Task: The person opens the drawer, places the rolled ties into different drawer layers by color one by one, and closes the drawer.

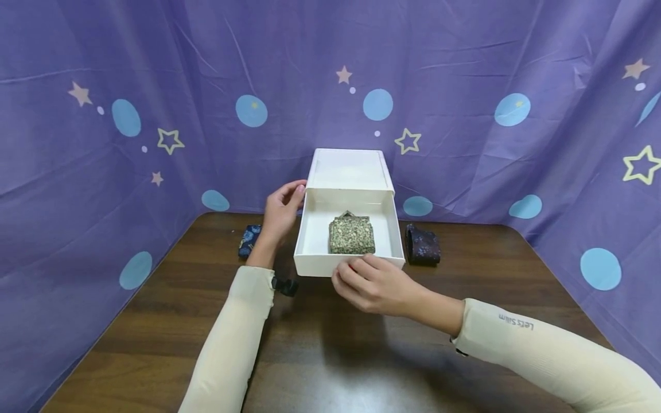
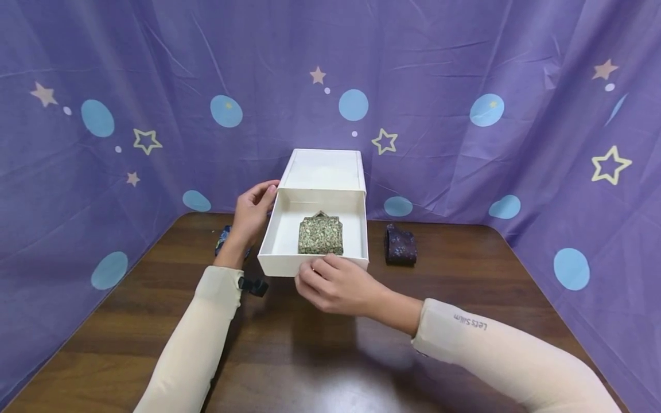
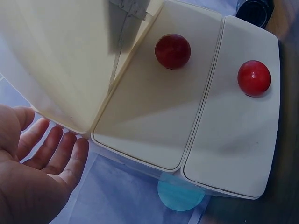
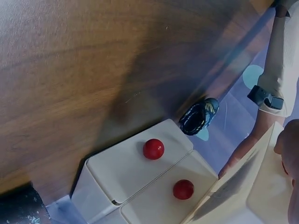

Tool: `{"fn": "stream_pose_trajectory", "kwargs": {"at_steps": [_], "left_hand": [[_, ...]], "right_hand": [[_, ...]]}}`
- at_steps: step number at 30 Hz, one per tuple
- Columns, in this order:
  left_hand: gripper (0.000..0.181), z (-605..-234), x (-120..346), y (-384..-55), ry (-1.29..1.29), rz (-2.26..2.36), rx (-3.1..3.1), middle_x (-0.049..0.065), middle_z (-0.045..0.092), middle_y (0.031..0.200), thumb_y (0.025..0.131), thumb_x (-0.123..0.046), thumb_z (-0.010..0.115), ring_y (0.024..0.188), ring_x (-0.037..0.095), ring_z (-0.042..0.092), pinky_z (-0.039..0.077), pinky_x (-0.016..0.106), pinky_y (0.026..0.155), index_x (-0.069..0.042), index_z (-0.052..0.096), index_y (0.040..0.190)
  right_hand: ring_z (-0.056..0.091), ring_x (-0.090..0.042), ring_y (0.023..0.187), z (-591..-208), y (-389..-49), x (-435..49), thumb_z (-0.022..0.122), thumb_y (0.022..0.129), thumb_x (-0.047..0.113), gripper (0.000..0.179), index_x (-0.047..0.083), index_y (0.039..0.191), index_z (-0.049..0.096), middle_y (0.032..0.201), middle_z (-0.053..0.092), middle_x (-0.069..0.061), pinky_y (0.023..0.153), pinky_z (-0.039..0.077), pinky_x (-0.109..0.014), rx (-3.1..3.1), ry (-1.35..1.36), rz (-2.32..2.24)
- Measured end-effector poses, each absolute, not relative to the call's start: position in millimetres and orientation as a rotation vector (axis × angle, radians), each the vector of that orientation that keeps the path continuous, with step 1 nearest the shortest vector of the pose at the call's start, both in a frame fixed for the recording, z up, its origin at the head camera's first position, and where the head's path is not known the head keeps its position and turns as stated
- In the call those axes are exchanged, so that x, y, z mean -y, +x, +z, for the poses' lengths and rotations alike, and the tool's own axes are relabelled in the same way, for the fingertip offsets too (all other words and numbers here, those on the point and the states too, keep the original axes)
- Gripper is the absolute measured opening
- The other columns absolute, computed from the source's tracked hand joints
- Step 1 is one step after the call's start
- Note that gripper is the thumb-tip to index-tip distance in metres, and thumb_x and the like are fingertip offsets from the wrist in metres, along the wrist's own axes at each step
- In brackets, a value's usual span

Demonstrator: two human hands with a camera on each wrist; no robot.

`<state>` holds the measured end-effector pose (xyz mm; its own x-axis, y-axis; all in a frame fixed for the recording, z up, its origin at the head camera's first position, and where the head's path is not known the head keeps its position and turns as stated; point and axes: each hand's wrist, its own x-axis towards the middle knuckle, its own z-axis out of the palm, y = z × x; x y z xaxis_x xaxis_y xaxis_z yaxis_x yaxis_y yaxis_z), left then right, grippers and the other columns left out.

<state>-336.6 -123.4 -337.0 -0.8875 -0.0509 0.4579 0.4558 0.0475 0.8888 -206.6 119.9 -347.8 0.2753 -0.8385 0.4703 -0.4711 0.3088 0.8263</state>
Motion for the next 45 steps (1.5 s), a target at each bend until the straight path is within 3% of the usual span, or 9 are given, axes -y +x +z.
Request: {"fn": "stream_pose_trajectory", "kwargs": {"at_steps": [13, 25, 45], "left_hand": [[0.040, -338, 123, -337, -0.399, -1.907, 1.967, 0.019, 0.067, 0.123, 0.105, -0.027, 0.062, 0.105, 0.020, 0.065, 0.058, 0.030, 0.091, 0.000, 0.066, 0.133], [0.039, -337, 123, -337, -0.379, -1.919, 1.967, 0.020, 0.067, 0.123, 0.104, -0.028, 0.062, 0.101, 0.019, 0.065, 0.058, 0.029, 0.088, 0.000, 0.067, 0.132], [0.039, -335, 124, -335, -0.393, -1.932, 1.972, 0.023, 0.066, 0.125, 0.105, -0.025, 0.060, 0.106, 0.024, 0.064, 0.058, 0.027, 0.085, 0.001, 0.065, 0.133]], "right_hand": [[0.063, -0.027, 0.080, -346, -204, -117, 0.050, 0.097, 0.007, 0.021, 0.000, 0.104, 0.069, 0.098, 0.066, -0.015, 0.060, 0.051, -0.031, 1.417, 1.304, -0.330], [0.063, -0.026, 0.081, -341, -205, -117, 0.052, 0.099, 0.007, 0.020, -0.003, 0.106, 0.068, 0.101, 0.065, -0.017, 0.065, 0.056, -0.031, 1.500, 1.310, -0.352], [0.059, -0.026, 0.079, -333, -208, -115, 0.050, 0.101, 0.007, 0.019, -0.003, 0.106, 0.066, 0.101, 0.064, -0.017, 0.066, 0.054, -0.032, 1.544, 1.272, -0.399]]}}
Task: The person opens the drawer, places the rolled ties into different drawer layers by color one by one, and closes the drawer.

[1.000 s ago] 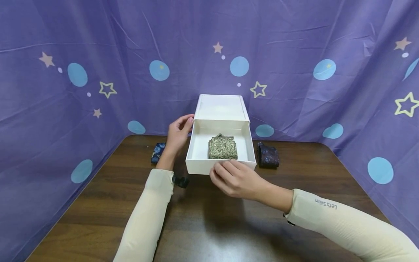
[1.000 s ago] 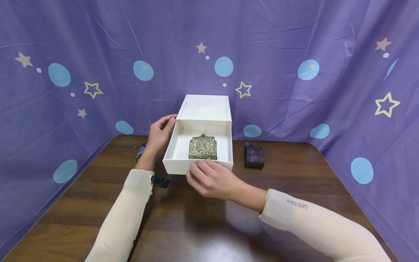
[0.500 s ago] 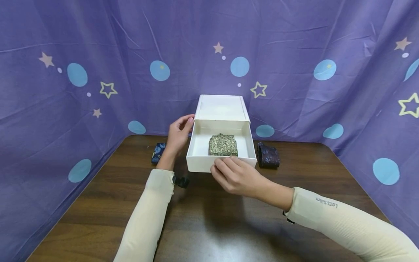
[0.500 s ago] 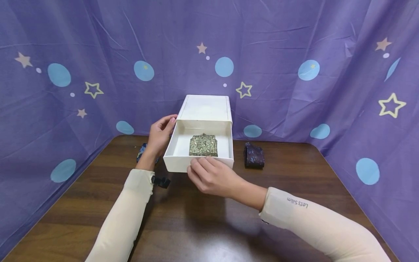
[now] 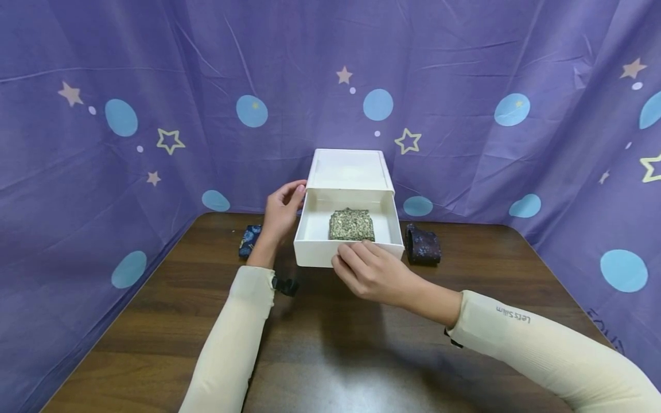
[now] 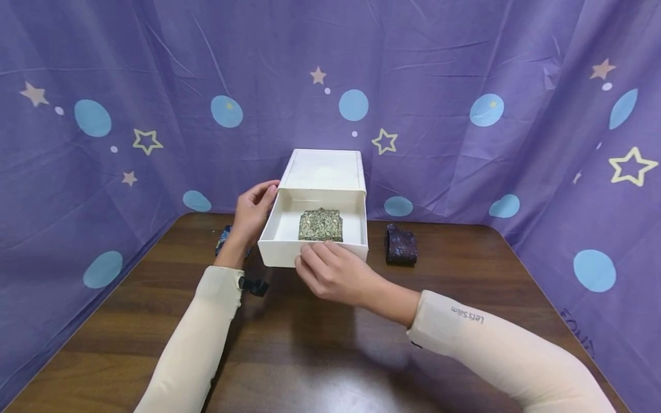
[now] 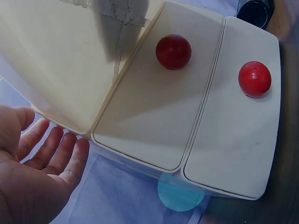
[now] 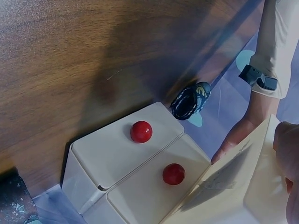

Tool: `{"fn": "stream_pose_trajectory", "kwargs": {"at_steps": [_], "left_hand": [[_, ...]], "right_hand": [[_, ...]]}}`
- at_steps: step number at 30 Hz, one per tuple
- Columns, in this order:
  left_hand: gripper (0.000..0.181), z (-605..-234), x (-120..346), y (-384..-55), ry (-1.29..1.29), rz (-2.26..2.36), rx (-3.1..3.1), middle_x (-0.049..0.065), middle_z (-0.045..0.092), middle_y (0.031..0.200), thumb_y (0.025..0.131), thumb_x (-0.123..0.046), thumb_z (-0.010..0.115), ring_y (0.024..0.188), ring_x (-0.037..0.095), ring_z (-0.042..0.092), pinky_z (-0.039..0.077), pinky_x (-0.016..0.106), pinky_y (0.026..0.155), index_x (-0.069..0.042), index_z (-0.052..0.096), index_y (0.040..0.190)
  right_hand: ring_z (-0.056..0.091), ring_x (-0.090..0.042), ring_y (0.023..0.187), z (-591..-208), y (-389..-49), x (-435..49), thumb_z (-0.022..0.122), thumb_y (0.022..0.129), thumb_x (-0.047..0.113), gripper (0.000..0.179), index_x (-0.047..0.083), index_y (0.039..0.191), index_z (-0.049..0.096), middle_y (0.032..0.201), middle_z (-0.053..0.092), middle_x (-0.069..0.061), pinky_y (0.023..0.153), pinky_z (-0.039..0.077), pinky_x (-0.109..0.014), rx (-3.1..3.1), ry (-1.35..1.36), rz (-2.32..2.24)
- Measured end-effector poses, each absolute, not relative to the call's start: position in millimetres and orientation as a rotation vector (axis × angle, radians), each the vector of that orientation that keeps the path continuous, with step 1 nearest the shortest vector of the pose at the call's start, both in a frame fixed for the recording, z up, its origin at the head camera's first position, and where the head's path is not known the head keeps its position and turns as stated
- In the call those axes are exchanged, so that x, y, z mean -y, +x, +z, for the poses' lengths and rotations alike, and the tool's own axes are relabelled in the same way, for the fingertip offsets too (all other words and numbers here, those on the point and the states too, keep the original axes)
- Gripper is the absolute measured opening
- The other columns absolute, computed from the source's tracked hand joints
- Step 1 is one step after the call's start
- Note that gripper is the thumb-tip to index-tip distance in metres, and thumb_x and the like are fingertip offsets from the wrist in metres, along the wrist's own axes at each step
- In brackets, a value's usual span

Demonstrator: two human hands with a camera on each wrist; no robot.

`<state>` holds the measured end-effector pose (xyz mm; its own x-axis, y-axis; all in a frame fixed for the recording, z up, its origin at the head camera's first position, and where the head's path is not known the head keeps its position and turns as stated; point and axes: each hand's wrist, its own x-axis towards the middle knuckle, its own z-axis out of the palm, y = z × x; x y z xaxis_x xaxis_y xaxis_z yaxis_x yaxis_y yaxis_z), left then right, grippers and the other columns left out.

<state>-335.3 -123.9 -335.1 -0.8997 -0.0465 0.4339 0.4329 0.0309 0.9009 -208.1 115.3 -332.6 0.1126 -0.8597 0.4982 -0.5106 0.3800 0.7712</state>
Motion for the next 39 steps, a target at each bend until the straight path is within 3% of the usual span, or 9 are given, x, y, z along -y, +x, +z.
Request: {"fn": "stream_pose_trajectory", "kwargs": {"at_steps": [11, 28, 39], "left_hand": [[0.040, -336, 124, -336, -0.401, -1.898, 1.971, 0.019, 0.068, 0.120, 0.104, -0.029, 0.062, 0.099, 0.016, 0.064, 0.058, 0.027, 0.084, -0.001, 0.067, 0.131], [0.040, -336, 123, -338, -0.396, -1.929, 1.961, 0.023, 0.067, 0.121, 0.104, -0.028, 0.062, 0.098, 0.015, 0.064, 0.058, 0.026, 0.086, 0.000, 0.067, 0.132], [0.039, -338, 124, -337, -0.390, -1.902, 1.967, 0.018, 0.068, 0.119, 0.104, -0.028, 0.062, 0.099, 0.016, 0.064, 0.058, 0.027, 0.087, 0.000, 0.067, 0.131]], "right_hand": [[0.059, -0.026, 0.081, -328, -210, -114, 0.051, 0.101, 0.006, 0.019, -0.003, 0.106, 0.066, 0.102, 0.064, -0.017, 0.068, 0.053, -0.032, 1.571, 1.251, -0.401], [0.061, -0.027, 0.083, -325, -219, -113, 0.050, 0.102, 0.004, 0.018, -0.003, 0.103, 0.066, 0.103, 0.065, -0.019, 0.071, 0.056, -0.034, 1.607, 1.239, -0.365], [0.060, -0.027, 0.081, -324, -225, -113, 0.050, 0.100, 0.002, 0.017, -0.003, 0.104, 0.066, 0.102, 0.065, -0.018, 0.072, 0.056, -0.034, 1.627, 1.228, -0.381]]}}
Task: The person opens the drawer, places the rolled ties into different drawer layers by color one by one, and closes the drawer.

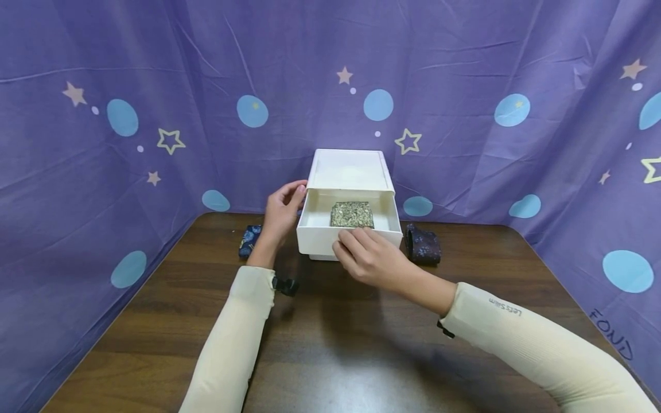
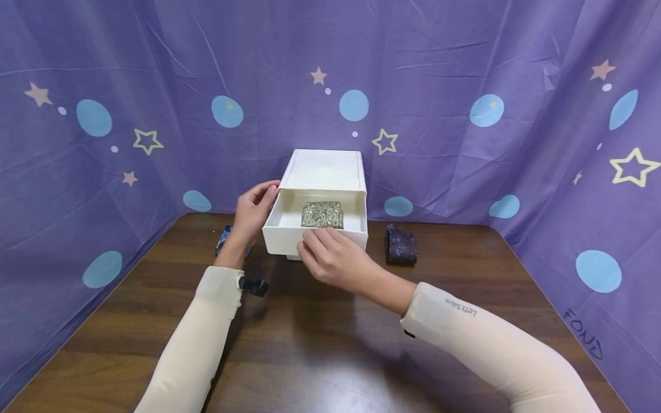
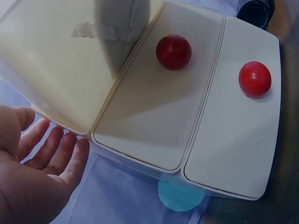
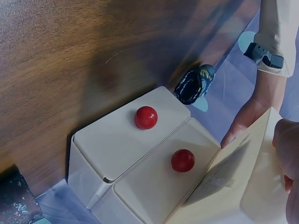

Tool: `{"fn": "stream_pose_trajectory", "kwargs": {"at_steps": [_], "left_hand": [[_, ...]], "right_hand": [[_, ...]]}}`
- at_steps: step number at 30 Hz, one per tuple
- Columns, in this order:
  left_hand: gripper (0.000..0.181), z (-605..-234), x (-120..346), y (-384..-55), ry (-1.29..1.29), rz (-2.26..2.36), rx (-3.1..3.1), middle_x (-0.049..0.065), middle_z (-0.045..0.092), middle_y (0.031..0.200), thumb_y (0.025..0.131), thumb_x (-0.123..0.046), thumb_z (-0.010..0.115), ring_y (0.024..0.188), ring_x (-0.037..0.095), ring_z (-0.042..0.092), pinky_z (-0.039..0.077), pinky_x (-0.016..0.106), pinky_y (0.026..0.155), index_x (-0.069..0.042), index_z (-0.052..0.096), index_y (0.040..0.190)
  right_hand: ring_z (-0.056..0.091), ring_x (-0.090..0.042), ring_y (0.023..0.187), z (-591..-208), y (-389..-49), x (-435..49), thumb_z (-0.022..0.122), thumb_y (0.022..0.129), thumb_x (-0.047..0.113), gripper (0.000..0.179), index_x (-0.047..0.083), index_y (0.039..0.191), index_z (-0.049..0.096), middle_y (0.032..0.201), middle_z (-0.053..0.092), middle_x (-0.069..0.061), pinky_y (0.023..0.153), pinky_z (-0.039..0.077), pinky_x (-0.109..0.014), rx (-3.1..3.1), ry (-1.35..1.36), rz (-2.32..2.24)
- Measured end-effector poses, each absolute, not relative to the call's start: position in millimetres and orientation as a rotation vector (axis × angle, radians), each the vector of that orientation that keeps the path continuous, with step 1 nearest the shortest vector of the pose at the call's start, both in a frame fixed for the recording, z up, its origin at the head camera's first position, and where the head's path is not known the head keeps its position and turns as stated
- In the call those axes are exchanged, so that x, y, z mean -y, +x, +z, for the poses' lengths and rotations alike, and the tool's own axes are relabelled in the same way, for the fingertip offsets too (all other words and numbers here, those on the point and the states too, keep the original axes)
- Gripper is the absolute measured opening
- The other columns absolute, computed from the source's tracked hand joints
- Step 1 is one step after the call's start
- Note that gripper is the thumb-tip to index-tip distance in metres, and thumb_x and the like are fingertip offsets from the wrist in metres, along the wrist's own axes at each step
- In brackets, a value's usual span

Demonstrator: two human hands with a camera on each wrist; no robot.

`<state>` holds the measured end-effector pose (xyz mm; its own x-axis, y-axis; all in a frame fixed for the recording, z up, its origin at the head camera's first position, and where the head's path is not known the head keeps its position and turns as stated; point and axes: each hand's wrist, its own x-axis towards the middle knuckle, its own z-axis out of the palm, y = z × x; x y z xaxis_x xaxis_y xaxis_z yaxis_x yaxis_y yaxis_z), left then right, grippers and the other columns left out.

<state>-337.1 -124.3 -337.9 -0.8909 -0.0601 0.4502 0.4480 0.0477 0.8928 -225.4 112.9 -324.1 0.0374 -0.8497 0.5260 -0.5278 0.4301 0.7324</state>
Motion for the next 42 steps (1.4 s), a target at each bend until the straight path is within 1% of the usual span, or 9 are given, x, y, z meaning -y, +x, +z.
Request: {"fn": "stream_pose_trajectory", "kwargs": {"at_steps": [5, 14, 23, 25, 30, 32, 39, 42], "left_hand": [[0.039, -339, 124, -339, -0.402, -1.903, 1.959, 0.018, 0.068, 0.120, 0.104, -0.028, 0.062, 0.100, 0.016, 0.064, 0.058, 0.028, 0.089, 0.000, 0.067, 0.131], [0.038, -337, 124, -338, -0.399, -1.939, 1.960, 0.023, 0.066, 0.124, 0.105, -0.023, 0.060, 0.101, 0.014, 0.063, 0.058, 0.029, 0.090, 0.001, 0.065, 0.134], [0.038, -338, 124, -337, -0.417, -1.930, 1.944, 0.020, 0.067, 0.121, 0.105, -0.027, 0.061, 0.101, 0.016, 0.064, 0.058, 0.030, 0.089, 0.001, 0.067, 0.131], [0.038, -338, 124, -337, -0.418, -1.925, 1.942, 0.020, 0.067, 0.121, 0.105, -0.027, 0.062, 0.101, 0.016, 0.064, 0.059, 0.032, 0.090, 0.001, 0.067, 0.131], [0.038, -338, 124, -337, -0.408, -1.924, 1.942, 0.019, 0.067, 0.120, 0.105, -0.026, 0.062, 0.102, 0.017, 0.064, 0.056, 0.045, 0.098, 0.000, 0.067, 0.131], [0.038, -338, 124, -337, -0.404, -1.921, 1.944, 0.019, 0.068, 0.120, 0.105, -0.026, 0.062, 0.102, 0.017, 0.064, 0.055, 0.048, 0.099, 0.000, 0.067, 0.131], [0.038, -338, 123, -339, -0.402, -1.939, 1.935, 0.021, 0.067, 0.121, 0.104, -0.025, 0.062, 0.100, 0.015, 0.064, 0.054, 0.050, 0.100, 0.001, 0.066, 0.131], [0.038, -338, 123, -338, -0.392, -1.932, 1.955, 0.020, 0.067, 0.121, 0.104, -0.026, 0.062, 0.100, 0.016, 0.064, 0.056, 0.044, 0.098, 0.000, 0.067, 0.131]], "right_hand": [[0.060, -0.027, 0.081, -324, -229, -113, 0.049, 0.101, 0.003, 0.018, -0.003, 0.103, 0.065, 0.102, 0.064, -0.018, 0.071, 0.055, -0.034, 1.629, 1.228, -0.381], [0.061, -0.028, 0.085, -323, -233, -115, 0.049, 0.101, 0.005, 0.018, -0.003, 0.105, 0.065, 0.103, 0.064, -0.018, 0.076, 0.056, -0.036, 1.670, 1.220, -0.350], [0.059, -0.029, 0.083, -320, -237, -114, 0.046, 0.101, 0.003, 0.020, -0.003, 0.103, 0.064, 0.103, 0.063, -0.017, 0.072, 0.055, -0.035, 1.678, 1.212, -0.334], [0.059, -0.028, 0.083, -320, -239, -114, 0.046, 0.102, 0.004, 0.020, -0.003, 0.103, 0.064, 0.102, 0.063, -0.017, 0.073, 0.055, -0.035, 1.680, 1.213, -0.341], [0.058, -0.028, 0.083, -319, -240, -114, 0.045, 0.102, 0.004, 0.020, -0.004, 0.104, 0.064, 0.103, 0.063, -0.017, 0.073, 0.054, -0.035, 1.687, 1.214, -0.346], [0.058, -0.028, 0.083, -319, -241, -115, 0.045, 0.102, 0.003, 0.020, -0.004, 0.104, 0.064, 0.103, 0.063, -0.018, 0.073, 0.054, -0.035, 1.689, 1.219, -0.338], [0.059, -0.029, 0.084, -319, -247, -116, 0.045, 0.101, 0.000, 0.021, -0.005, 0.105, 0.064, 0.104, 0.064, -0.019, 0.074, 0.055, -0.035, 1.692, 1.228, -0.319], [0.058, -0.029, 0.084, -320, -249, -116, 0.044, 0.101, -0.001, 0.022, -0.005, 0.105, 0.065, 0.104, 0.064, -0.019, 0.074, 0.054, -0.035, 1.702, 1.226, -0.314]]}}
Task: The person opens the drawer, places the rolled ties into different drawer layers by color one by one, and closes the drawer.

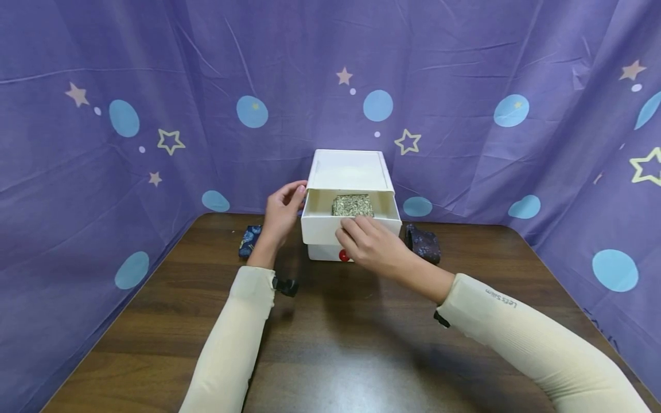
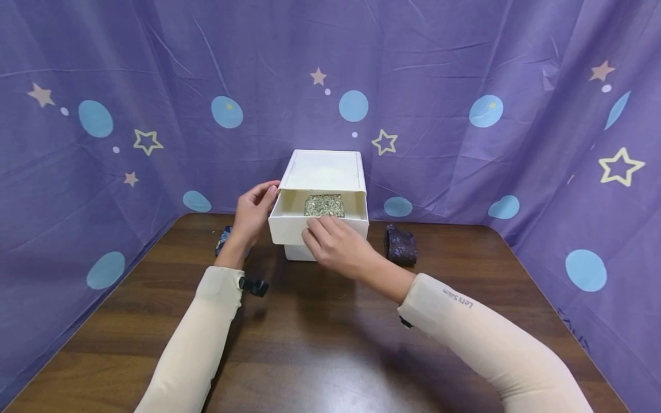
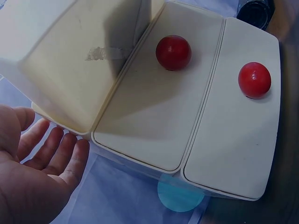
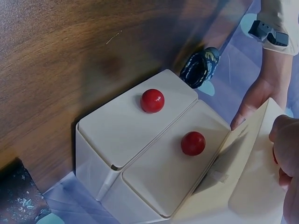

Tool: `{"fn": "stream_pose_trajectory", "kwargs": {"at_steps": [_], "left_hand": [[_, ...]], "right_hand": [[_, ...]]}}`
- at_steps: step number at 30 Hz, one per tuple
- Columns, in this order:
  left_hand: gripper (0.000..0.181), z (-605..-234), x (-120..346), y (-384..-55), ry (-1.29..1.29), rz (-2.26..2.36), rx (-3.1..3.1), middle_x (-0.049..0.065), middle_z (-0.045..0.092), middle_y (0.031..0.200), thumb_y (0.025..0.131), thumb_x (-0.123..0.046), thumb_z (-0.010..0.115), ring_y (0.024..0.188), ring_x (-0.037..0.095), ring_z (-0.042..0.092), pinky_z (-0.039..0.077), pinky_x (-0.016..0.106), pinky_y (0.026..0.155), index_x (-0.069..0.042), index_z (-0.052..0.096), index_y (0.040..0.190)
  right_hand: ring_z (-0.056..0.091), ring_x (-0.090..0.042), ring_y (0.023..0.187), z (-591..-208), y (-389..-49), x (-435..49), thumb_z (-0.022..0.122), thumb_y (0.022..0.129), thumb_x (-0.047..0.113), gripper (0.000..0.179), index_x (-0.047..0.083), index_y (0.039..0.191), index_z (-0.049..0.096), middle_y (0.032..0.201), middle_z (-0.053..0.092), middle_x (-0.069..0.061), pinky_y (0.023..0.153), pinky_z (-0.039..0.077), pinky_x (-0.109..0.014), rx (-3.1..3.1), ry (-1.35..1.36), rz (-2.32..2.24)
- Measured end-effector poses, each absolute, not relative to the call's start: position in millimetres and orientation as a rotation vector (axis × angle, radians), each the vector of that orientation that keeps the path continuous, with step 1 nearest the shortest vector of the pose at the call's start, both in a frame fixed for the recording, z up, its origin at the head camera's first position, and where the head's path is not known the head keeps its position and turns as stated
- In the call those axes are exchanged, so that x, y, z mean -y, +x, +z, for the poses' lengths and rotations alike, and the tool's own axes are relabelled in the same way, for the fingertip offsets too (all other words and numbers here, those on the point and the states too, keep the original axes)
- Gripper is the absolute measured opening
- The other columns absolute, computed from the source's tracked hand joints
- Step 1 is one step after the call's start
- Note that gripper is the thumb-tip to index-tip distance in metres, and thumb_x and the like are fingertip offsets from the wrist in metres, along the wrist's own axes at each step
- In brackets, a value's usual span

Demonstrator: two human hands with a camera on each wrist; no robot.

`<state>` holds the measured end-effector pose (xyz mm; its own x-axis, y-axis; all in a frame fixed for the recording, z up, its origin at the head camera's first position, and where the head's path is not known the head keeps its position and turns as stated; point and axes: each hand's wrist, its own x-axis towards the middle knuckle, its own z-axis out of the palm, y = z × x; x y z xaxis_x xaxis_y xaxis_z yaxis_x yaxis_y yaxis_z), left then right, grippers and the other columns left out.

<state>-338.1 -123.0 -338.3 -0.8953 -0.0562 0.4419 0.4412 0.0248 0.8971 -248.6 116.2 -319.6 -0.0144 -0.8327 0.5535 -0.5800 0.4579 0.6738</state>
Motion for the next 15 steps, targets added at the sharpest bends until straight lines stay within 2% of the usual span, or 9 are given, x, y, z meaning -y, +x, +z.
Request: {"fn": "stream_pose_trajectory", "kwargs": {"at_steps": [3, 5, 11, 15], "left_hand": [[0.038, -338, 124, -337, -0.389, -1.916, 1.968, 0.018, 0.068, 0.121, 0.105, -0.028, 0.061, 0.102, 0.017, 0.064, 0.058, 0.033, 0.093, -0.001, 0.067, 0.131], [0.038, -338, 124, -337, -0.389, -1.908, 1.976, 0.018, 0.068, 0.121, 0.105, -0.029, 0.061, 0.102, 0.018, 0.064, 0.058, 0.032, 0.092, -0.002, 0.067, 0.131], [0.039, -337, 123, -334, -0.384, -1.919, 1.976, 0.018, 0.067, 0.121, 0.105, -0.029, 0.061, 0.101, 0.020, 0.063, 0.053, 0.051, 0.100, -0.002, 0.067, 0.132], [0.039, -336, 123, -334, -0.382, -1.921, 1.980, 0.017, 0.067, 0.122, 0.105, -0.030, 0.061, 0.102, 0.020, 0.063, 0.054, 0.049, 0.100, -0.003, 0.066, 0.133]], "right_hand": [[0.058, -0.029, 0.084, -319, -251, -116, 0.043, 0.101, -0.001, 0.023, -0.005, 0.105, 0.065, 0.104, 0.064, -0.019, 0.073, 0.054, -0.034, 1.712, 1.222, -0.307], [0.058, -0.029, 0.084, -319, -251, -116, 0.042, 0.102, -0.001, 0.023, -0.005, 0.106, 0.065, 0.105, 0.064, -0.019, 0.072, 0.053, -0.034, 1.720, 1.217, -0.303], [0.057, -0.029, 0.083, -318, -255, -116, 0.043, 0.101, -0.004, 0.023, -0.005, 0.106, 0.066, 0.105, 0.064, -0.019, 0.071, 0.053, -0.034, 1.734, 1.218, -0.290], [0.058, -0.029, 0.083, -318, -260, -115, 0.044, 0.101, -0.004, 0.022, -0.005, 0.105, 0.065, 0.104, 0.064, -0.019, 0.071, 0.053, -0.034, 1.729, 1.214, -0.289]]}}
